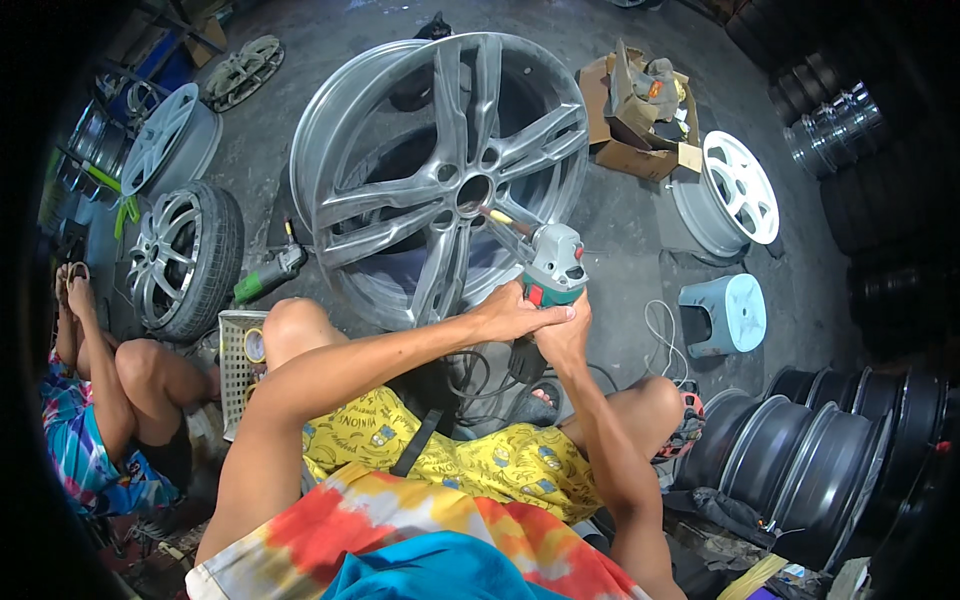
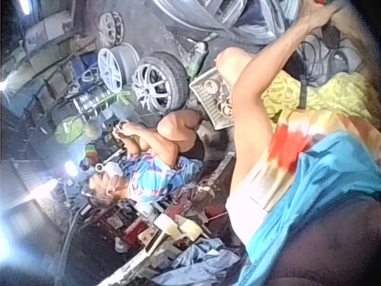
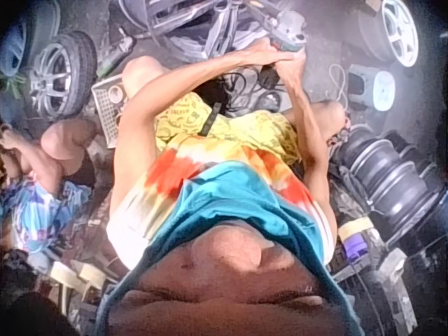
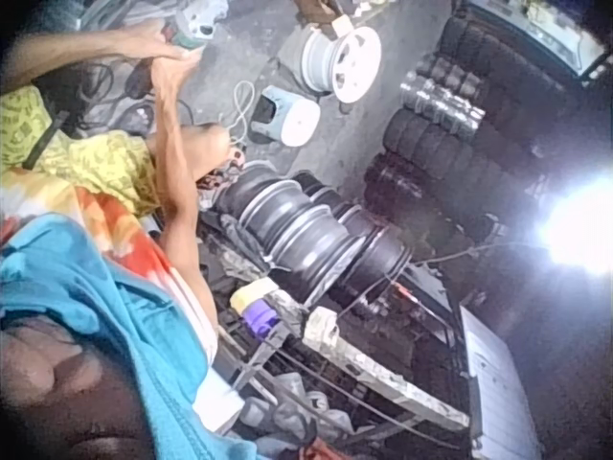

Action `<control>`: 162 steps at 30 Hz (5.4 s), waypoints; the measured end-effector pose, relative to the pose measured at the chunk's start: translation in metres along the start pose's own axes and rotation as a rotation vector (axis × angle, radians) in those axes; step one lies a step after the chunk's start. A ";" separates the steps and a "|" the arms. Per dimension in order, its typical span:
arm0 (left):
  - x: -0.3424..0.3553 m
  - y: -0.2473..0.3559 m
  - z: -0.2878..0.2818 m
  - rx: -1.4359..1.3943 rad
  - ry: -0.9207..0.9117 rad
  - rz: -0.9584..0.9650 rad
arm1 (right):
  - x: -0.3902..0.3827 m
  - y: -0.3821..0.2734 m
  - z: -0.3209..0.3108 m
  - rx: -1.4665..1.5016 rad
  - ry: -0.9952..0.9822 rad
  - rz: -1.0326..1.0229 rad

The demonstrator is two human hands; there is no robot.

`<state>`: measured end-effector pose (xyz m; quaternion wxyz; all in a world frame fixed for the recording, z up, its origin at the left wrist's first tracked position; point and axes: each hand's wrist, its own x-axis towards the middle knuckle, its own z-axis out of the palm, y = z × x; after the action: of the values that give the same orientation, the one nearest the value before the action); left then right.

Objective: The person uses a power grinder to smooth the surface and inner spokes of a silver car rim.

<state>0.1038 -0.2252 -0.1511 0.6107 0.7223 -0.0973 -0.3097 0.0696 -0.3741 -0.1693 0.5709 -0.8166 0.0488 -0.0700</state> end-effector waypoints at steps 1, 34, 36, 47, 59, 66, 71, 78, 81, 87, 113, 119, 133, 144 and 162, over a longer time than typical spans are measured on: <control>0.002 -0.006 0.002 -0.001 0.003 -0.001 | 0.000 -0.001 0.001 0.000 -0.003 0.000; 0.000 0.010 -0.005 -0.113 -0.021 0.205 | 0.006 -0.031 -0.004 -0.126 0.046 -0.043; -0.002 0.003 0.000 -0.181 -0.008 0.215 | 0.001 -0.037 -0.003 -0.143 0.033 -0.054; 0.005 -0.006 -0.001 -0.138 -0.014 0.231 | 0.003 -0.030 -0.001 -0.117 0.040 -0.051; -0.013 -0.001 -0.002 -0.125 -0.013 0.215 | -0.008 -0.025 -0.001 -0.152 -0.005 -0.027; -0.024 0.010 -0.004 -0.080 -0.010 0.171 | -0.011 -0.014 0.002 -0.074 -0.036 0.024; -0.021 0.010 -0.005 -0.020 -0.017 0.135 | -0.010 -0.010 0.002 -0.050 -0.026 0.044; 0.005 -0.002 -0.002 -0.170 -0.042 0.244 | 0.004 -0.022 0.000 -0.122 0.055 -0.066; 0.008 -0.001 -0.005 -0.104 -0.055 0.200 | 0.007 -0.020 -0.002 -0.112 0.056 -0.071; 0.002 -0.005 -0.002 -0.120 -0.027 0.265 | 0.000 -0.026 -0.001 -0.156 0.046 -0.077; 0.000 -0.012 -0.001 0.037 0.018 0.139 | -0.009 0.003 0.003 -0.074 0.021 -0.003; -0.010 -0.003 -0.003 0.206 -0.057 -0.122 | -0.017 0.025 0.007 0.076 -0.045 0.021; -0.014 0.008 -0.006 0.171 -0.028 -0.056 | -0.010 0.016 0.005 0.120 -0.060 0.000; -0.006 0.017 -0.006 0.147 0.017 0.094 | -0.001 0.025 0.002 0.121 -0.006 0.014; 0.006 0.023 -0.003 0.535 0.074 -0.193 | -0.007 0.041 0.011 0.516 -0.108 0.317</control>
<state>0.1159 -0.2315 -0.1317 0.3691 0.8745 -0.0841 -0.3032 0.0650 -0.3772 -0.2120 0.7650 -0.6294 0.1258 0.0531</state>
